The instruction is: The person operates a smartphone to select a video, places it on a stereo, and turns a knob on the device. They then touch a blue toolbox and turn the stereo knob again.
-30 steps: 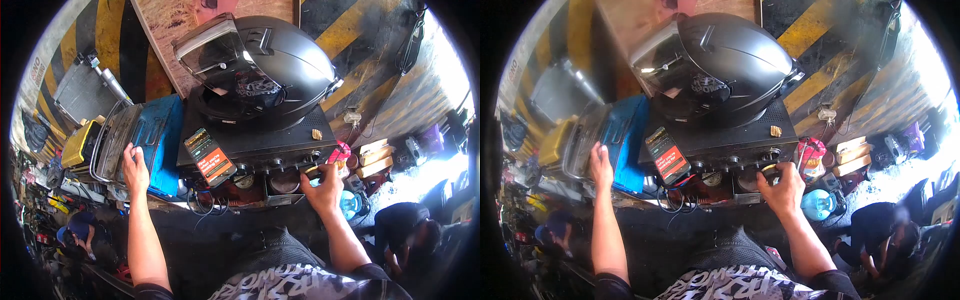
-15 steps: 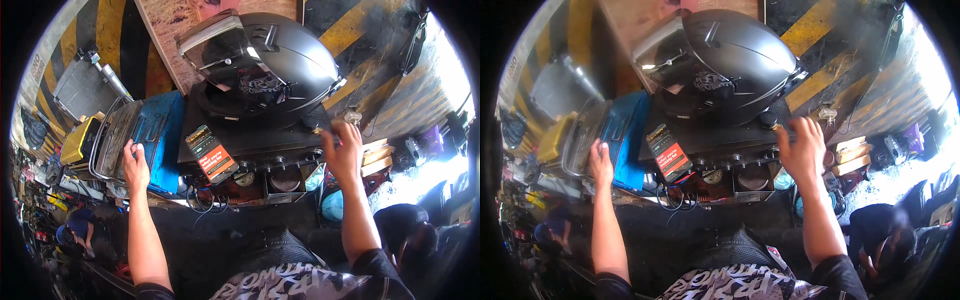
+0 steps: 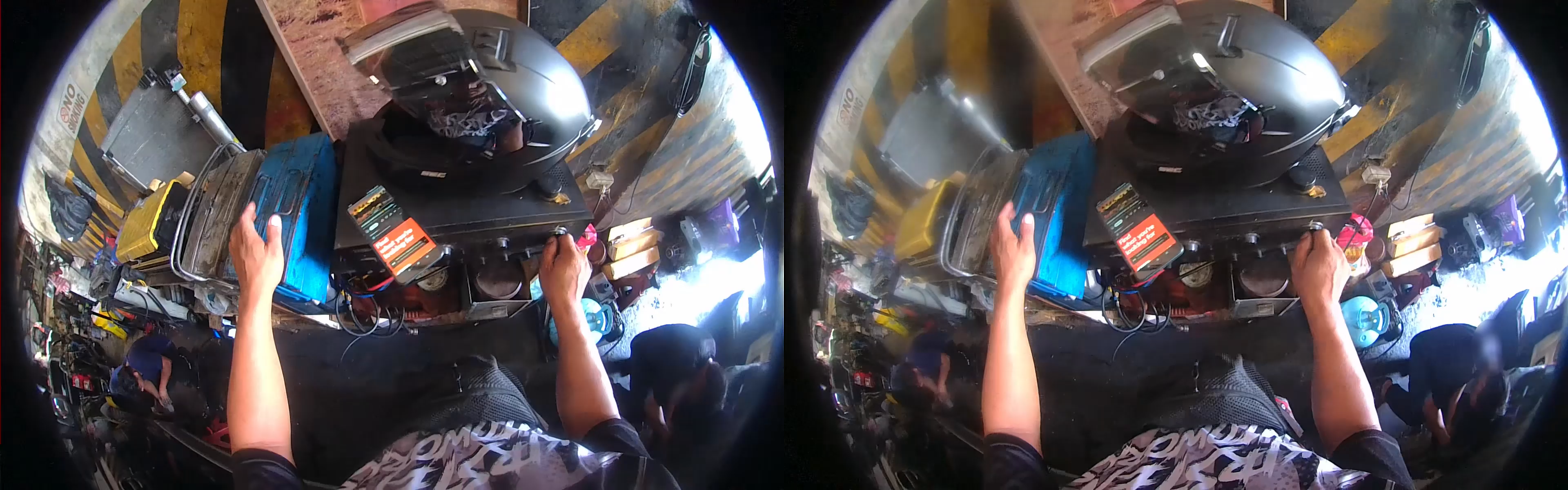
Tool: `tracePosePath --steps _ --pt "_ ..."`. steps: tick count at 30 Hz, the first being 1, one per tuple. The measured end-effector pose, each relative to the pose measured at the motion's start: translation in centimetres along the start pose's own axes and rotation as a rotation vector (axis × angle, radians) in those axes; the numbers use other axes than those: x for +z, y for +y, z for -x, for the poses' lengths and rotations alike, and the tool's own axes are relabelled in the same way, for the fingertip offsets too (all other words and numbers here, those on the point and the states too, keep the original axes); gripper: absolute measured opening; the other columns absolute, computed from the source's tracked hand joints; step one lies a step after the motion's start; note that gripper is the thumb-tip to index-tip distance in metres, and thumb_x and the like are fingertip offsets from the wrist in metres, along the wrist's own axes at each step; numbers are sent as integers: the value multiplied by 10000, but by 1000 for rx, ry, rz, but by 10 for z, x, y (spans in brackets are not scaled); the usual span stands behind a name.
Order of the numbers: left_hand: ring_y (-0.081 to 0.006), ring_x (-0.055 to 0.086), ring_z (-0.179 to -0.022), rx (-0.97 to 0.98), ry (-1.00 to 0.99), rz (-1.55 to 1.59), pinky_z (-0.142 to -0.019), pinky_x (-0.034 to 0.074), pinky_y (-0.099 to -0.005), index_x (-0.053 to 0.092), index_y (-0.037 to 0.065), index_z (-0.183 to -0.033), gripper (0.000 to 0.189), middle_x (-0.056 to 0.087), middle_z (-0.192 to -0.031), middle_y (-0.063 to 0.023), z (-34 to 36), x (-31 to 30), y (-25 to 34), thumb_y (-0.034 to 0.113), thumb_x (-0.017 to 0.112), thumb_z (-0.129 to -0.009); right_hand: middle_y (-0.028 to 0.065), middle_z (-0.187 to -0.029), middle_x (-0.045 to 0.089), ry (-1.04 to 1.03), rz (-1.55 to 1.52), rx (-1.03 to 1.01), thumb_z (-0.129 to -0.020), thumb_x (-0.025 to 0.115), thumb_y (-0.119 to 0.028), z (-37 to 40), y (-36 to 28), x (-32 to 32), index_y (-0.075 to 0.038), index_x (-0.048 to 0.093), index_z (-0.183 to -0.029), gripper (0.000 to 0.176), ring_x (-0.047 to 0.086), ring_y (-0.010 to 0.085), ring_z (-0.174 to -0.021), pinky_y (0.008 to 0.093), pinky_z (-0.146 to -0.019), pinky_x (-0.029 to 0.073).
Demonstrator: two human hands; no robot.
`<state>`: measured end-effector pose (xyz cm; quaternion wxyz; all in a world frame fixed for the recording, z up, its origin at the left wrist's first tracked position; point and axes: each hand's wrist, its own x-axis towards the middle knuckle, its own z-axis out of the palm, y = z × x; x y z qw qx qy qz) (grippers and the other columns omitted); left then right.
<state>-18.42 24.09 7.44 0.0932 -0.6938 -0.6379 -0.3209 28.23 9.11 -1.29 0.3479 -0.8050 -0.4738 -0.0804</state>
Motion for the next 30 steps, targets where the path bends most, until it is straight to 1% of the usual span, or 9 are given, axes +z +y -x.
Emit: tracePosePath --steps 4,10,11,14,17,21,26,29,30 --pt "-422 545 -1285 69 -5 33 -1128 367 -516 508 13 -1432 581 606 -1350 -253 -8 6 -5 386 609 -998 258 -688 629 78 -81 107 -1008 555 -235 5 0 17 -2 605 -832 297 648 481 -712 541 -640 476" --pt "-414 570 -1257 106 -4 92 -1119 373 -516 524 12 -1423 588 628 -1323 -252 -7 13 -11 421 584 -1005 247 -722 645 150 -196 202 -1023 546 -302 5 13 38 8 619 -792 393 638 454 -715 515 -662 466" --pt "-413 571 -1257 98 -23 112 -1119 370 -513 535 4 -1409 578 630 -1319 -252 -7 11 -9 417 581 -1007 220 -692 621 179 -258 156 -1027 528 -321 4 17 40 19 627 -811 415 618 415 -674 502 -656 455" --pt "-417 570 -1254 105 -27 125 -1113 372 -515 541 -7 -1396 582 628 -1320 -260 -7 11 -7 419 584 -1003 126 -661 580 -6 -423 342 -1033 501 -323 1 29 39 31 638 -835 429 539 259 -623 414 -658 449" --pt "-415 568 -1258 113 -33 144 -1112 372 -517 538 -7 -1398 593 624 -1325 -267 -7 9 -6 431 581 -1001 113 -667 590 -63 -596 499 -1042 489 -324 -4 28 35 24 646 -829 437 534 237 -631 408 -665 442" --pt "-428 610 -1220 116 -15 115 -1073 437 -502 550 6 -1390 574 658 -1291 -259 -6 8 -6 441 555 -1015 127 -671 586 18 -474 303 -1048 507 -360 -3 43 44 23 655 -844 458 565 257 -650 438 -664 443" --pt "-419 610 -1228 97 -19 128 -1086 430 -495 556 2 -1389 591 660 -1291 -260 -6 6 -6 445 574 -999 144 -714 594 56 -246 100 -1029 552 -336 -5 49 39 32 616 -827 425 527 244 -689 426 -671 424" --pt "-407 590 -1262 81 -2 128 -1115 399 -497 553 1 -1400 617 642 -1316 -274 -3 5 -4 472 551 -1002 111 -701 605 40 -558 296 -1012 577 -336 -7 50 47 -1 619 -792 403 563 258 -677 431 -671 428" --pt "-401 577 -1281 74 -11 150 -1130 380 -497 548 5 -1408 626 634 -1329 -274 -4 6 -5 480 549 -1000 48 -670 571 -45 -795 473 -980 605 -286 -5 28 31 -51 607 -739 337 543 203 -657 372 -638 421"
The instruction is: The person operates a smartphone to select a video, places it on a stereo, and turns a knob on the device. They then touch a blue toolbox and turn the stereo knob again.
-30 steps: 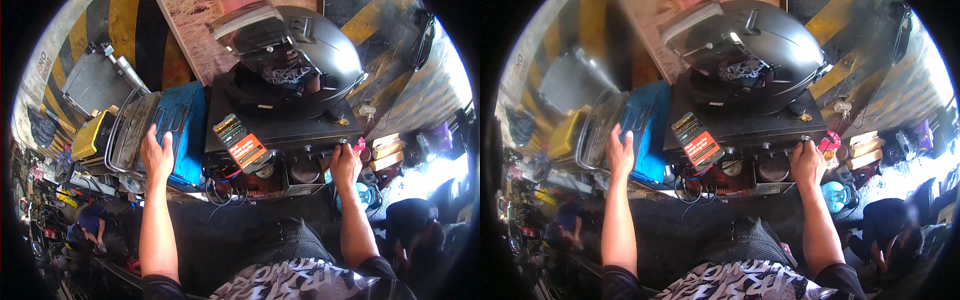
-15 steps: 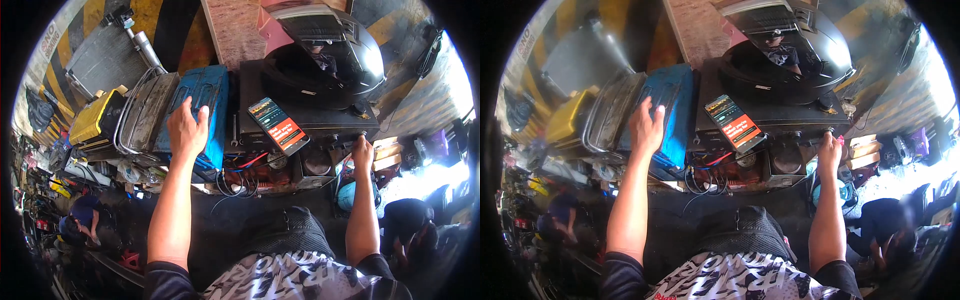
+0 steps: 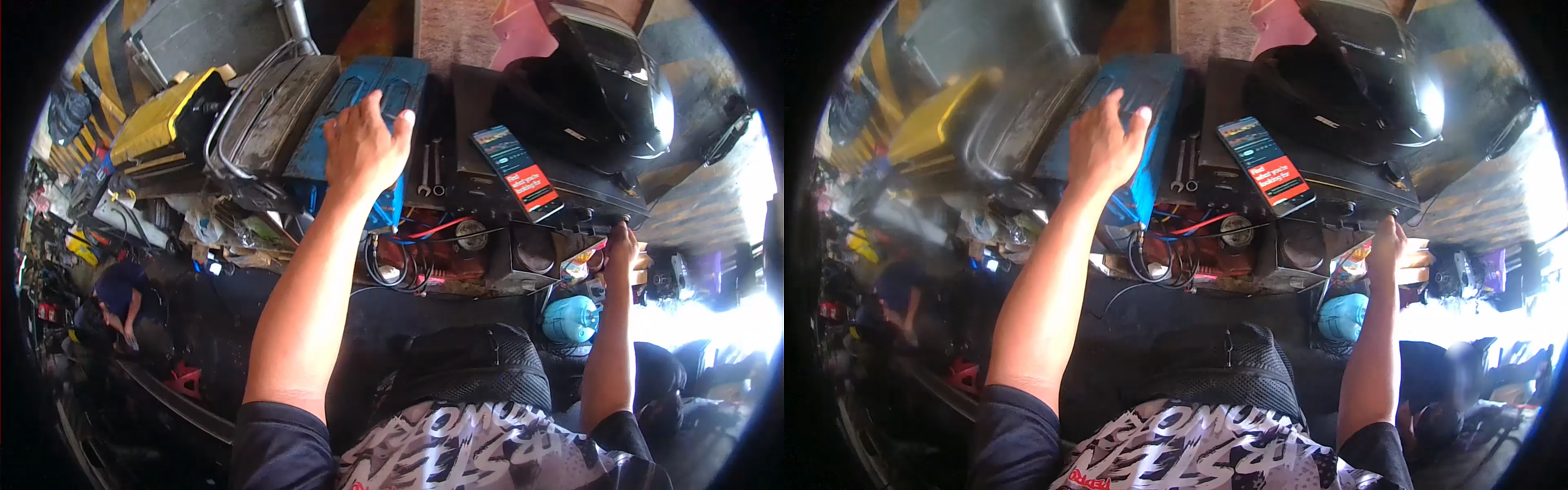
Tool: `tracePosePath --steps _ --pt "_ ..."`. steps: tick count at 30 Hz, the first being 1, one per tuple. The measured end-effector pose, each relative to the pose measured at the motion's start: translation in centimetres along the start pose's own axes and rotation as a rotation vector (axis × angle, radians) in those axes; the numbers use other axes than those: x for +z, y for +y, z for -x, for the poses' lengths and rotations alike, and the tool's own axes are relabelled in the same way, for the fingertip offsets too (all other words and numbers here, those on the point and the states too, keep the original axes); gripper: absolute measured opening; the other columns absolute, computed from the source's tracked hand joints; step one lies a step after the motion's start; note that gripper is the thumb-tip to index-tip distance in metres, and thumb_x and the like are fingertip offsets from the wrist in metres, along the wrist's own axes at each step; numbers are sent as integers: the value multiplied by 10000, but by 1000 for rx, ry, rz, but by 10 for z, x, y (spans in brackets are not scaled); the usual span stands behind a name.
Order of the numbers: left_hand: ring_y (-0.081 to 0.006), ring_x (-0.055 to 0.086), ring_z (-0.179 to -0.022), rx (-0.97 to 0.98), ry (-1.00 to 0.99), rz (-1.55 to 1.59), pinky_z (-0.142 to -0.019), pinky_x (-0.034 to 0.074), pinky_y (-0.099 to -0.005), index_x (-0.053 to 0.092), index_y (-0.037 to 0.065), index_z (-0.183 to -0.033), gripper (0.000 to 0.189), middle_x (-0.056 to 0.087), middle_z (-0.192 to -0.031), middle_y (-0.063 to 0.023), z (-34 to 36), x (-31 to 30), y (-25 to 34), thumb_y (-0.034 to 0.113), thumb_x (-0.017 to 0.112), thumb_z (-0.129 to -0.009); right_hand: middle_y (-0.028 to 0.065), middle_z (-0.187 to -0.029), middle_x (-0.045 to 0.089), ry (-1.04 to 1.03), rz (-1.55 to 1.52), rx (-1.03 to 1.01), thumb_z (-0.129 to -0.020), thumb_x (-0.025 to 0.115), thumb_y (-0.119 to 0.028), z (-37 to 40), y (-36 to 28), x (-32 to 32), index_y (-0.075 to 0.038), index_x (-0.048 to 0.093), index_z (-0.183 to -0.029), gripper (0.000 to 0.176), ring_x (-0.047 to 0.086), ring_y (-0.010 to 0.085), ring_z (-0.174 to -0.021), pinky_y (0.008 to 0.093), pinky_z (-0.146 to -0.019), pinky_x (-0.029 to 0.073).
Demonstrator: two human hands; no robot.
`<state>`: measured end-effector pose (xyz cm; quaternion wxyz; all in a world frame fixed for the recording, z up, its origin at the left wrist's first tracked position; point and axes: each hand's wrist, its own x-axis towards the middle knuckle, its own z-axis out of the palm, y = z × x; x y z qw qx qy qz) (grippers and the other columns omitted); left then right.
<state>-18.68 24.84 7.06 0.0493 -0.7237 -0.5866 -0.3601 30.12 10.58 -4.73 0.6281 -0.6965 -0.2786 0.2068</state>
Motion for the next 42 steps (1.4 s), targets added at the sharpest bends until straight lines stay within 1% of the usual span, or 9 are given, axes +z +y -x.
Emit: tracePosePath --steps 5,9,10,12,28,31,35,38,42 --pt "-382 577 -1279 -32 4 18 -1132 371 -493 539 8 -1414 637 637 -1328 -258 3 -1 2 488 554 -996 -31 -635 358 -362 88 -505 -1046 546 -274 -54 74 -21 -163 512 -831 244 375 136 -541 276 -501 336" --pt "-363 592 -1254 -47 45 29 -1106 375 -513 551 15 -1392 611 659 -1290 -233 4 2 0 478 565 -995 -36 -651 435 -122 4 24 -1036 566 -253 -4 -1 3 -141 542 -825 241 444 129 -578 313 -541 390" --pt "-363 595 -1246 -46 50 50 -1101 376 -515 556 12 -1385 608 663 -1283 -231 4 1 0 477 570 -993 -21 -673 485 -141 391 -215 -1025 598 -267 3 -4 -5 -114 573 -831 249 479 132 -607 322 -569 414" --pt "-364 601 -1232 -40 78 75 -1093 377 -515 564 6 -1373 604 668 -1274 -227 6 -1 -1 472 578 -989 -6 -659 499 -30 -133 195 -1010 637 -279 2 -13 1 -113 577 -808 268 474 111 -606 318 -578 399" --pt "-346 553 -1291 0 68 88 -1138 340 -496 533 16 -1408 599 635 -1343 -201 5 1 -3 452 573 -1000 82 -684 562 -83 834 -830 -897 609 -47 -8 15 -17 -78 566 -842 77 564 266 -621 396 -595 445" --pt "-351 549 -1298 10 86 100 -1144 340 -483 535 13 -1408 593 633 -1342 -209 5 0 -2 439 582 -998 10 -656 529 22 -163 -85 -972 621 -89 4 7 3 -88 574 -826 154 518 149 -595 333 -571 411" --pt "-353 544 -1304 -4 52 91 -1154 331 -481 536 16 -1410 584 627 -1344 -222 5 -4 1 429 584 -1000 -6 -660 525 73 22 -105 -1000 646 -160 19 -8 10 -84 576 -833 196 502 122 -591 316 -596 405" --pt "-360 548 -1298 8 49 76 -1160 324 -482 531 22 -1417 579 628 -1343 -218 5 -1 0 422 582 -1003 31 -722 560 67 740 -644 -970 646 -194 5 10 -3 -30 614 -877 191 544 172 -677 364 -639 441" --pt "-349 517 -1331 -1 -11 83 -1175 295 -525 497 27 -1439 605 609 -1358 -207 3 -4 0 449 559 -1010 93 -794 615 110 218 -246 -950 649 -212 -9 33 -3 8 653 -904 225 578 213 -781 388 -709 462"
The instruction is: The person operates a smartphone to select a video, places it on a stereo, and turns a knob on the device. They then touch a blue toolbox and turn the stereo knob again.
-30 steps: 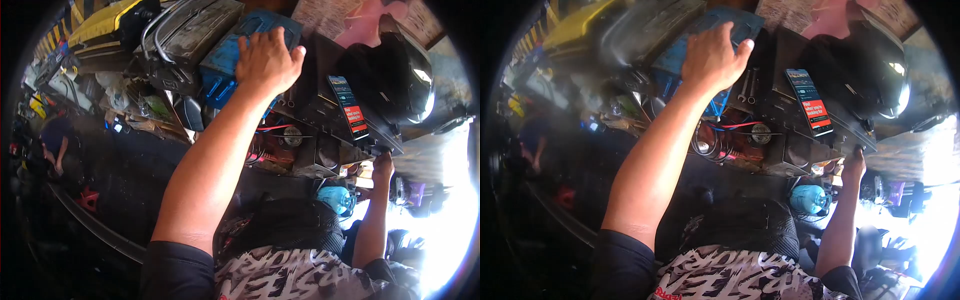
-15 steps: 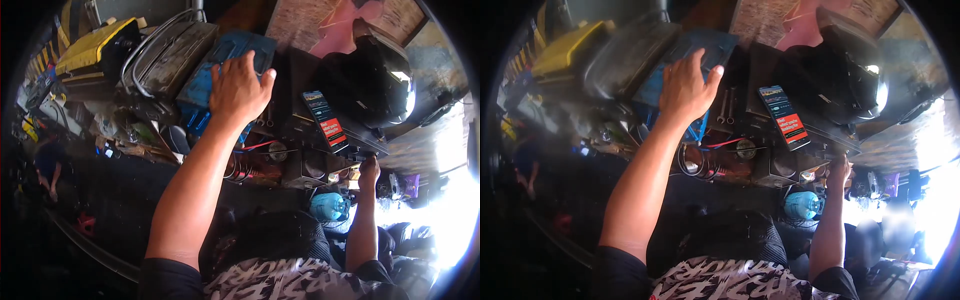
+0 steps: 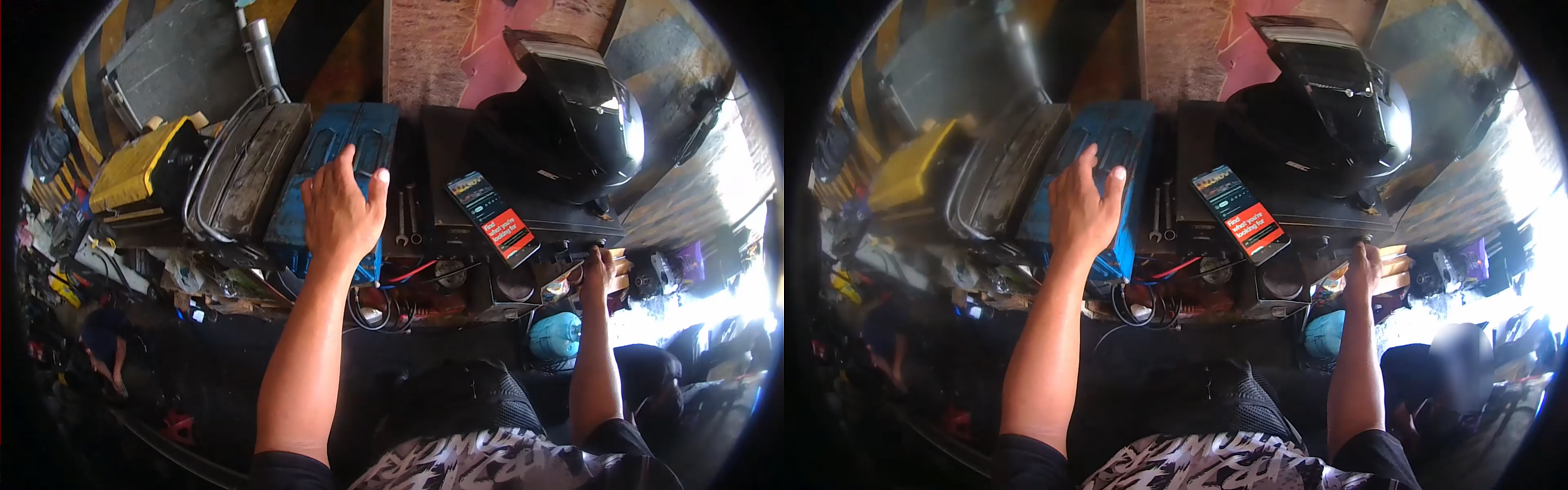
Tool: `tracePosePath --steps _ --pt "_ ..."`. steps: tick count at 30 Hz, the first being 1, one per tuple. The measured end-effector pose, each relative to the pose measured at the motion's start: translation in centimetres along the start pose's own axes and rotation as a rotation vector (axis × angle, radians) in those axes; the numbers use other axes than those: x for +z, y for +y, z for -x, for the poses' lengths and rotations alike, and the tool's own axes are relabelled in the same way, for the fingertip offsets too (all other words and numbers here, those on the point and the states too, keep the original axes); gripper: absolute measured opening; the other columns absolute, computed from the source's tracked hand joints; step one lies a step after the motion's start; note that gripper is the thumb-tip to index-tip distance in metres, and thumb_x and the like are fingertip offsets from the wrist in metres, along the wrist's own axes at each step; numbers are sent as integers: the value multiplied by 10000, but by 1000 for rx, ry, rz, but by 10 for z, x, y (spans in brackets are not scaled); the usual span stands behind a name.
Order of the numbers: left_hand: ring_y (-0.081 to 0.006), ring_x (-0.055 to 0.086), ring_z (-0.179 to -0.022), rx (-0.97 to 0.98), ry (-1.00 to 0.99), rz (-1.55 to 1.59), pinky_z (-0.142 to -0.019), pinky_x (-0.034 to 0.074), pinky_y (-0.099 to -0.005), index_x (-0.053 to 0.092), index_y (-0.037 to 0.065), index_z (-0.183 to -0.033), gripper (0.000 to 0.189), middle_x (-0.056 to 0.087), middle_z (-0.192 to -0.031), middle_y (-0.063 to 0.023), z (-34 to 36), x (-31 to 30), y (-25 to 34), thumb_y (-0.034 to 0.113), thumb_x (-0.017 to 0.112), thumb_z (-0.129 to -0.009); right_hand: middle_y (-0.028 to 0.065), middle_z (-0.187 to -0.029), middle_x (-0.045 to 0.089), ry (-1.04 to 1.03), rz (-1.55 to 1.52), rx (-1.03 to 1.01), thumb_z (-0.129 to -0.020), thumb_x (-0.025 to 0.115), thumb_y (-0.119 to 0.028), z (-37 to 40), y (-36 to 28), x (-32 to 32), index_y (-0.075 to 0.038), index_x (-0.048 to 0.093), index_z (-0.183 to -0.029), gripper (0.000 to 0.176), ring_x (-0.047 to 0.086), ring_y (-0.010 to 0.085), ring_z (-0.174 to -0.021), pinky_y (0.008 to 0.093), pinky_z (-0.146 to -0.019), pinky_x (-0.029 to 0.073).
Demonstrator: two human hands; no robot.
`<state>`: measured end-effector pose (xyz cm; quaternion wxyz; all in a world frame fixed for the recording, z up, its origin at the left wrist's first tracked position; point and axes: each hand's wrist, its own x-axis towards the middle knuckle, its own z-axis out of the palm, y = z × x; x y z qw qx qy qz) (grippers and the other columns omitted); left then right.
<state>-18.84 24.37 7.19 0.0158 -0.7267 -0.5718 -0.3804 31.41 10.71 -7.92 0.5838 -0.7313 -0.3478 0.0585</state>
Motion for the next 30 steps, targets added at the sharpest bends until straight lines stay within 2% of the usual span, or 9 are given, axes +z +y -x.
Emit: tracePosePath --steps 2,5,8,13,17,20,23,25,30 --pt "-342 500 -1353 -10 -36 3 -1187 279 -543 484 28 -1448 617 593 -1375 -205 -1 -1 0 461 549 -1013 103 -808 632 49 143 -5 -973 625 -236 12 -25 2 17 664 -922 261 571 202 -781 377 -736 461" --pt "-342 502 -1353 -14 -47 11 -1189 279 -542 486 26 -1446 614 589 -1383 -204 -1 -3 2 456 553 -1012 47 -721 577 -9 -185 217 -983 617 -193 13 -39 3 -66 577 -819 211 574 162 -647 329 -603 440" --pt "-342 506 -1351 -9 -57 14 -1189 280 -541 486 24 -1449 615 590 -1387 -204 -3 -3 0 452 554 -1013 101 -721 589 -109 -218 115 -961 582 -189 14 -33 0 -36 571 -836 198 629 248 -696 393 -607 450" --pt "-343 508 -1350 -14 -63 17 -1188 279 -527 486 19 -1452 612 595 -1382 -203 -2 -3 2 445 549 -1018 36 -713 564 -32 -150 287 -1045 549 -327 14 -40 2 -29 638 -868 358 534 145 -663 330 -620 427" --pt "-397 576 -1265 41 3 -30 -1119 372 -490 512 23 -1433 578 646 -1325 -219 -2 -1 1 437 544 -1031 78 -731 608 111 391 -152 -994 611 -285 15 -42 2 27 652 -899 329 581 192 -712 384 -687 461" --pt "-400 578 -1265 45 2 -32 -1116 378 -492 511 22 -1434 577 646 -1328 -222 -2 0 0 435 542 -1033 80 -718 595 80 396 -149 -963 631 -261 13 -43 -2 30 672 -915 298 562 192 -706 386 -693 452" --pt "-386 567 -1277 19 -30 -25 -1133 357 -493 503 19 -1439 582 635 -1336 -219 -2 -2 2 430 547 -1029 69 -706 579 -6 79 131 -962 628 -268 14 -51 -3 31 675 -884 313 531 180 -691 378 -678 438" --pt "-352 541 -1306 -19 -75 -13 -1175 307 -491 484 15 -1452 600 611 -1357 -208 -2 -5 5 422 559 -1018 61 -701 571 -12 -42 170 -962 627 -282 13 -44 -1 30 662 -856 331 511 173 -682 371 -671 431" --pt "-412 591 -1242 40 -1 -68 -1099 400 -502 517 22 -1424 559 649 -1321 -226 -1 1 -1 423 543 -1036 45 -692 549 -19 -43 172 -972 624 -293 9 -34 0 27 631 -816 356 488 144 -669 353 -646 418"
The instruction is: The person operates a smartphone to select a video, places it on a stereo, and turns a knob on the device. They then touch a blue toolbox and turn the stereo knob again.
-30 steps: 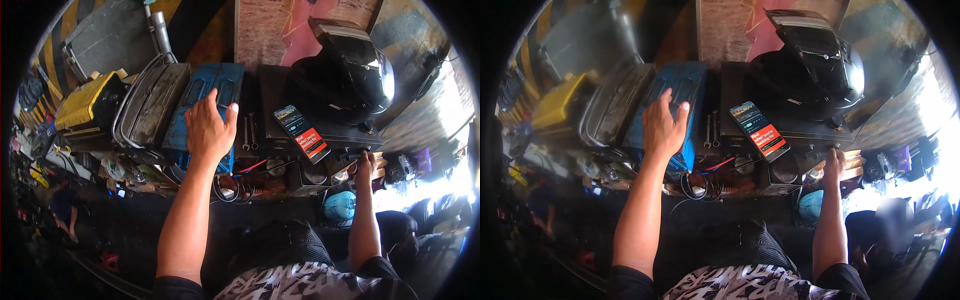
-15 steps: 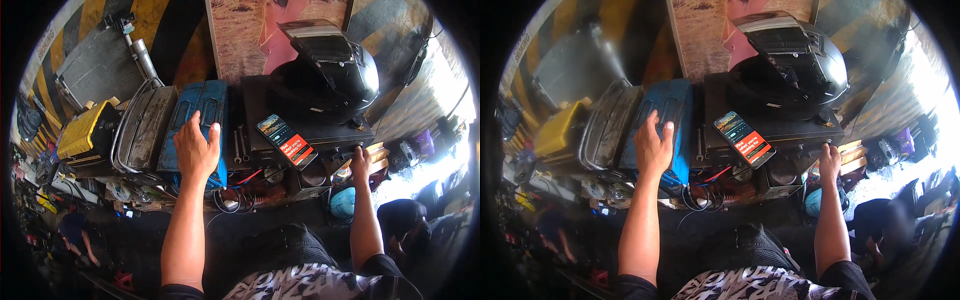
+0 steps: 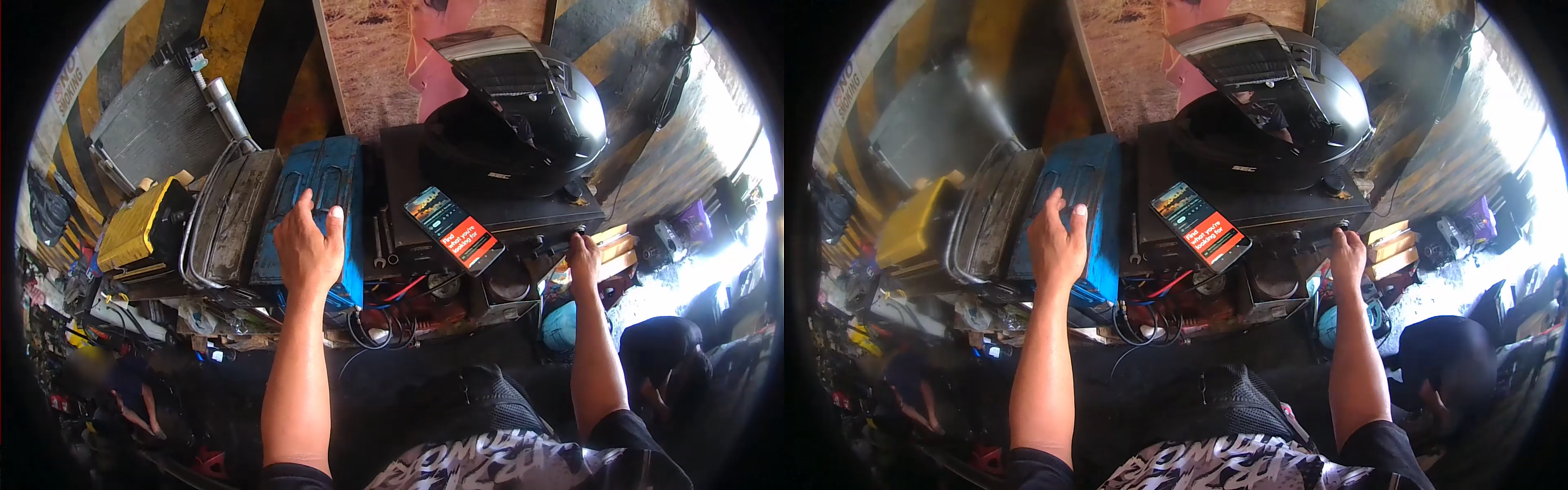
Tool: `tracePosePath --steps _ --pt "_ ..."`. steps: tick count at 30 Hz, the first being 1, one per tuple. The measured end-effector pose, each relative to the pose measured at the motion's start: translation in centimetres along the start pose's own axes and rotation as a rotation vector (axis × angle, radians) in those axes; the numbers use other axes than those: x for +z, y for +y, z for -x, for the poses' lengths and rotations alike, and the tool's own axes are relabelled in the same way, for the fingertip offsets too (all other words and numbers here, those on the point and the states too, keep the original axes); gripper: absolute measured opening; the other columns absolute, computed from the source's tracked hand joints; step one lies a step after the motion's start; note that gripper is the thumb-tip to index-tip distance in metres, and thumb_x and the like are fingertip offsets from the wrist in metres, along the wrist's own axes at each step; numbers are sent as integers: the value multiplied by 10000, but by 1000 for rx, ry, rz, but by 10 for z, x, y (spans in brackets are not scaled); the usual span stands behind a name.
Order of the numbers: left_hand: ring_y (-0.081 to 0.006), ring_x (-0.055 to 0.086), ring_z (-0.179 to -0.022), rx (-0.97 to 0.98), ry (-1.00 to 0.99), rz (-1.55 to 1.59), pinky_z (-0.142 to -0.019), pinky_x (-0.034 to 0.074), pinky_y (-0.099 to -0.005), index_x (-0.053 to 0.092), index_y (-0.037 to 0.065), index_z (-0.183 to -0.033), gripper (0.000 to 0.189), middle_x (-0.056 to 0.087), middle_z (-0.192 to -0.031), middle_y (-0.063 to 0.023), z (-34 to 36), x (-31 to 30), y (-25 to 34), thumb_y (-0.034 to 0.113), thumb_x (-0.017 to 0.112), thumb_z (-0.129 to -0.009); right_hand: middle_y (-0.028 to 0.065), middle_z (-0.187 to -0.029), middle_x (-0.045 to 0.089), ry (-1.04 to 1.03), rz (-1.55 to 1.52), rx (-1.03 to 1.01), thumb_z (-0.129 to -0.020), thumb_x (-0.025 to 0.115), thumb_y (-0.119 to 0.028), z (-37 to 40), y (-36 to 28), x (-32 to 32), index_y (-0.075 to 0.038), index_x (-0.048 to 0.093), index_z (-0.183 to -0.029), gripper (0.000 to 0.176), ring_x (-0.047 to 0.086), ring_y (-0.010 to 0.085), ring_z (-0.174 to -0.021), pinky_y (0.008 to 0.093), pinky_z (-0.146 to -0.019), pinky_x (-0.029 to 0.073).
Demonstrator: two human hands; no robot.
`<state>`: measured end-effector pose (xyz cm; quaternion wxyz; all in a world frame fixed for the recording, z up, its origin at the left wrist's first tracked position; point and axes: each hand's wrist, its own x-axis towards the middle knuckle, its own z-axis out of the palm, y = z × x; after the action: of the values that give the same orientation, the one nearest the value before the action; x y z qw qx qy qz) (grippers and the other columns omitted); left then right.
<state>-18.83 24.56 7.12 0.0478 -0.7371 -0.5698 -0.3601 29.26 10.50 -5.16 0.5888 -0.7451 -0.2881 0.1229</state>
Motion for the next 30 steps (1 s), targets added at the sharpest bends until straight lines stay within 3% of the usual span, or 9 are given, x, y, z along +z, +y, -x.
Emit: tracePosePath --steps 2,4,7,14,30 --pt "-413 593 -1240 1 -1 -13 -1093 409 -501 516 22 -1425 557 650 -1319 -226 1 0 1 421 543 -1037 40 -685 535 -39 -97 72 -975 625 -291 -4 3 -3 26 624 -816 355 484 136 -666 351 -636 414" --pt "-413 593 -1239 -8 -2 -17 -1087 416 -498 514 24 -1427 556 651 -1318 -225 0 0 2 420 542 -1037 26 -677 515 -20 33 -28 -985 623 -287 -7 7 -3 23 601 -796 363 472 131 -656 350 -620 402" --pt "-364 545 -1300 -82 -92 21 -1167 317 -492 479 26 -1460 598 614 -1357 -207 -1 -4 6 428 548 -1023 5 -670 495 -39 119 -112 -1003 615 -282 -6 4 -6 10 570 -768 378 456 125 -643 350 -603 382" --pt "-369 564 -1282 -71 -76 14 -1152 335 -496 482 27 -1457 584 631 -1334 -209 -1 -2 5 421 543 -1030 -35 -664 462 -140 -128 -81 -1032 591 -274 1 0 -7 -58 542 -747 361 400 78 -628 312 -579 335" --pt "-377 558 -1291 -97 -87 -11 -1153 335 -495 490 17 -1450 580 626 -1352 -210 -1 -4 9 413 543 -1029 -38 -643 499 -112 -80 -26 -1037 572 -322 -4 7 -4 -62 599 -760 381 442 78 -608 297 -580 355"
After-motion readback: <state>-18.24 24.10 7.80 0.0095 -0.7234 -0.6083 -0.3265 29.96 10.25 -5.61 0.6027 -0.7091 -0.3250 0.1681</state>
